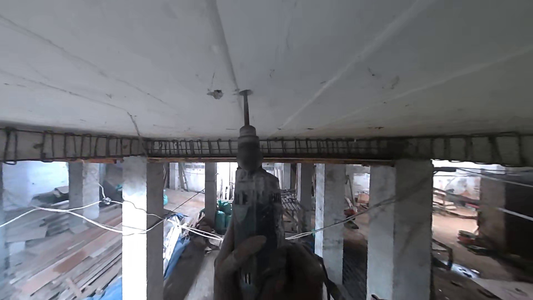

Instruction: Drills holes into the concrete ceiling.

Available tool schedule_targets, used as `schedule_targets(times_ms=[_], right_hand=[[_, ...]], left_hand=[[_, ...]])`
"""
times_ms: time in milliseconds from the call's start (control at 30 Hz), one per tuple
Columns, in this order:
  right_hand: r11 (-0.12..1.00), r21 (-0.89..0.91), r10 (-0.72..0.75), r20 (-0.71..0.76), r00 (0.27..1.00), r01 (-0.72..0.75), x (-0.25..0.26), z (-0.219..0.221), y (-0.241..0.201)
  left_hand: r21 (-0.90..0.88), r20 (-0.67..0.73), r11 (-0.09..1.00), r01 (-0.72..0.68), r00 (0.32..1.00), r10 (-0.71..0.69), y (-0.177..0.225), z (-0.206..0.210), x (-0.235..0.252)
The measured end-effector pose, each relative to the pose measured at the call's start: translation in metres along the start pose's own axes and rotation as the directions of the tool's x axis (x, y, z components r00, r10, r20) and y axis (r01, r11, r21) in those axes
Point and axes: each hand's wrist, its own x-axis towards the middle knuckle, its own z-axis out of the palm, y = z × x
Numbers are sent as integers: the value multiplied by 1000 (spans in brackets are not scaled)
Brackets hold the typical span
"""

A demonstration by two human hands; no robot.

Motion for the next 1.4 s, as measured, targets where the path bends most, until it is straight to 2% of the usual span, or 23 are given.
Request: schedule_targets(times_ms=[267, 433, 600, 800, 900, 1067, 1233, 1333, 1400], right_hand=[[976, -173, -115, 124, 986, 135, 33, -53, 31], [968, -175, -145, 190, 971, 178, 51, -76, 47], [959, -174, -186, 215, 959, 225, 57, -75, 67], [978, -95, -166, 182, 969, 185, 51, -51, 83], [988, -39, -144, 169, 975, 152, 42, -30, 90], [995, -1, -101, 103, 990, 101, 15, 7, 78], [991, 135, 3, -50, 999, 4, -9, 55, 37], [966, 248, 96, -99, 990, -69, -17, 84, 8], [960, 260, 135, -106, 985, -103, -20, 96, -6]], left_hand=[[-70, -102, 997, -20, 995, 13, 4, 53, 4], [-109, -174, 994, -31, 985, 11, 8, 82, 9], [-104, -184, 994, -21, 983, 2, -4, 97, 7], [-26, -187, 999, -42, 982, 36, -18, 99, 7], [22, -153, 999, -49, 987, 52, -31, 91, 5], [117, -50, 993, 15, 999, -10, -48, 54, -12], [151, -9, 985, 87, 996, -87, -31, 6, -4], [134, 8, 990, 32, 999, -34, -27, -20, 7], [133, 50, 991, 17, 998, -23, -26, -34, 10]])
